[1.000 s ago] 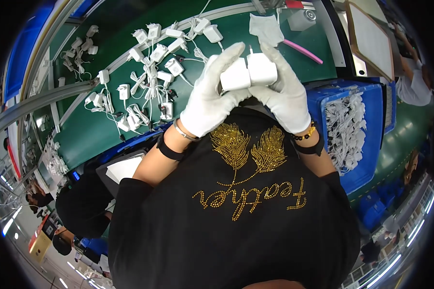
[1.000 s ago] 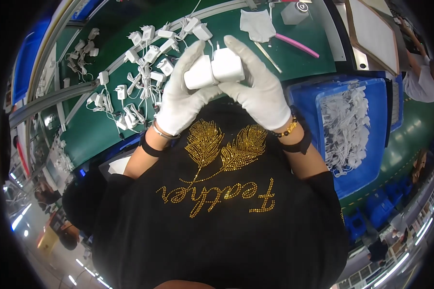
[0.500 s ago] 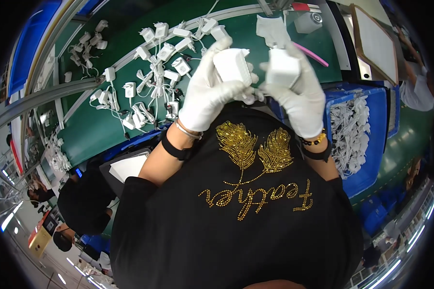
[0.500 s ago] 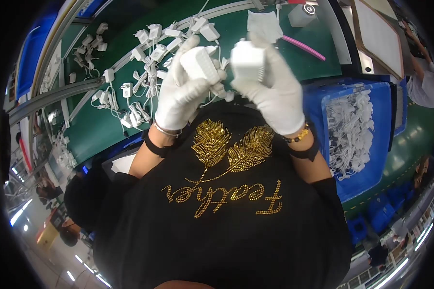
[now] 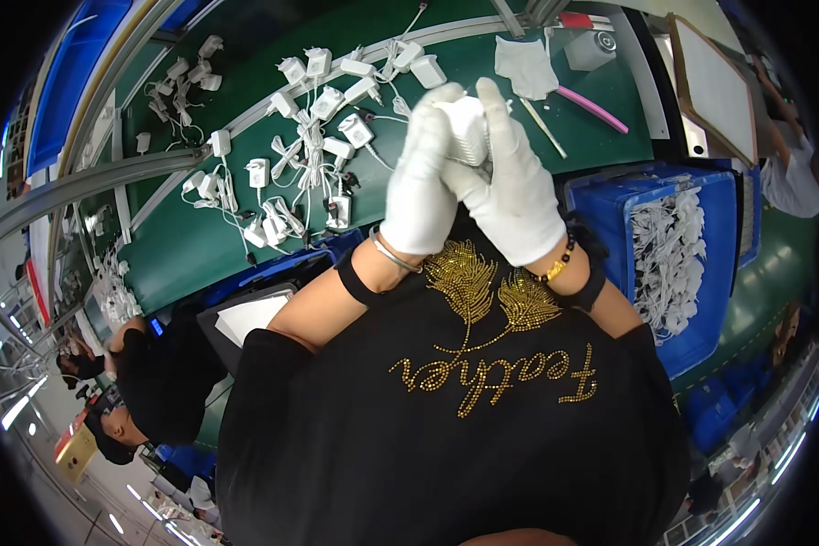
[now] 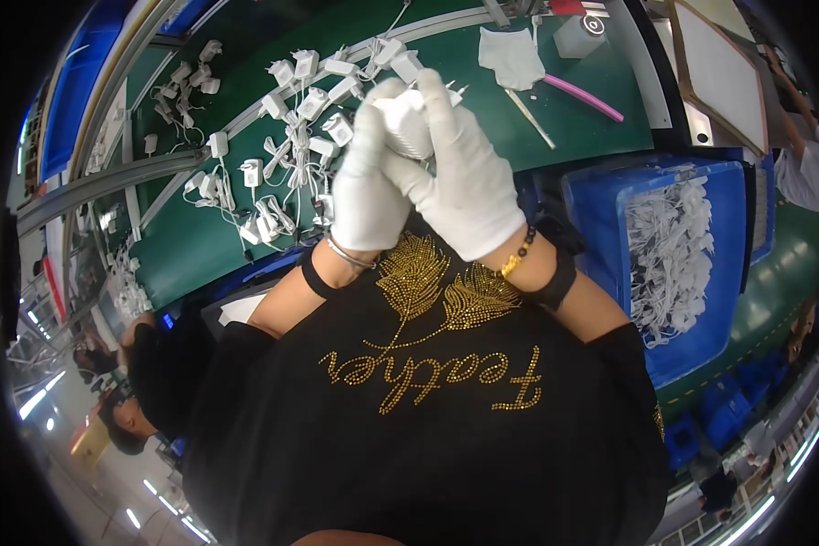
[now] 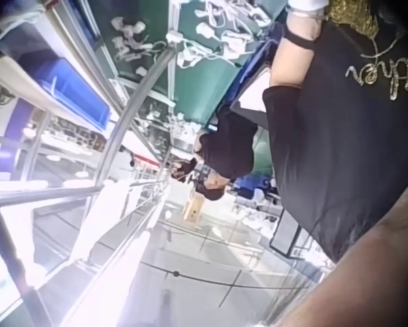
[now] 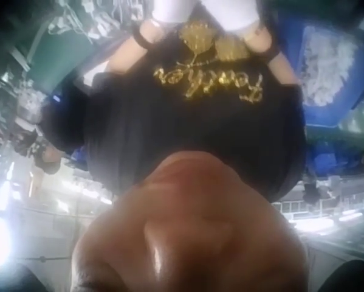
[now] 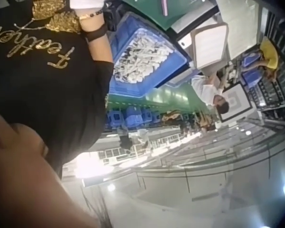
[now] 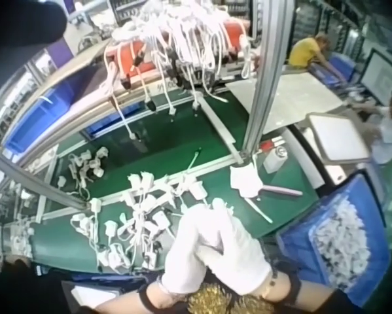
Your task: Pick up white electronic components from the assembly surface and place them into a collection bin.
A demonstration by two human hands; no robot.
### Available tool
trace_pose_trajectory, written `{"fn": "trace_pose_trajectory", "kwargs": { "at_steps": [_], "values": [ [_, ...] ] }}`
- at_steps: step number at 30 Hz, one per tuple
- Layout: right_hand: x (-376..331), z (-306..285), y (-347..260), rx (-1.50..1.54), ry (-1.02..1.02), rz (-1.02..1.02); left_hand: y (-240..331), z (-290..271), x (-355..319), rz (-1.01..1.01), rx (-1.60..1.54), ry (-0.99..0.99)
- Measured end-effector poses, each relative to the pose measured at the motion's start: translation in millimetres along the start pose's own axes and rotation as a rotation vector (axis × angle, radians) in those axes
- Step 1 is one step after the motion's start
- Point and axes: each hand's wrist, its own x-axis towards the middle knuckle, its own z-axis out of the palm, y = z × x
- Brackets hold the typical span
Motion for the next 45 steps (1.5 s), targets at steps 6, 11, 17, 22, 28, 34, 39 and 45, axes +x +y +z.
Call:
{"fn": "trace_pose_trajectory", "kwargs": {
  "at_steps": [6, 11, 17, 22, 28, 34, 39, 45],
  "values": [
    [6, 5, 30, 1.237, 0.112, 0.064, 4, -5, 5, 0.283, 0.761, -0.125],
    [4, -18, 44, 2.093, -0.117, 0.052, 7, -10, 5, -0.120, 0.308, -0.140],
    [-3, -37, 25, 2.294, -0.062, 0.303, -6, -15, 4, -0.345, 0.781, -0.641],
    [-7, -48, 23, 2.222, -0.014, 0.337, -10, -9, 5, -0.506, 0.602, -0.565],
    [-21, -57, 47, 2.220, -0.041, 0.177, -14, -7, 14, -0.629, 0.550, -0.562],
    [-47, -122, 81, 1.927, 0.072, -0.147, -47, -2, 20, -0.045, 0.927, -0.721],
    [-94, -243, 57, 0.893, 0.605, -0.014, -38, -7, 33, -0.315, 0.708, -0.321],
    [-125, -289, 120, -0.304, 0.498, 0.225, -48, -22, 35, -0.347, 0.718, -0.214]
  ]
}}
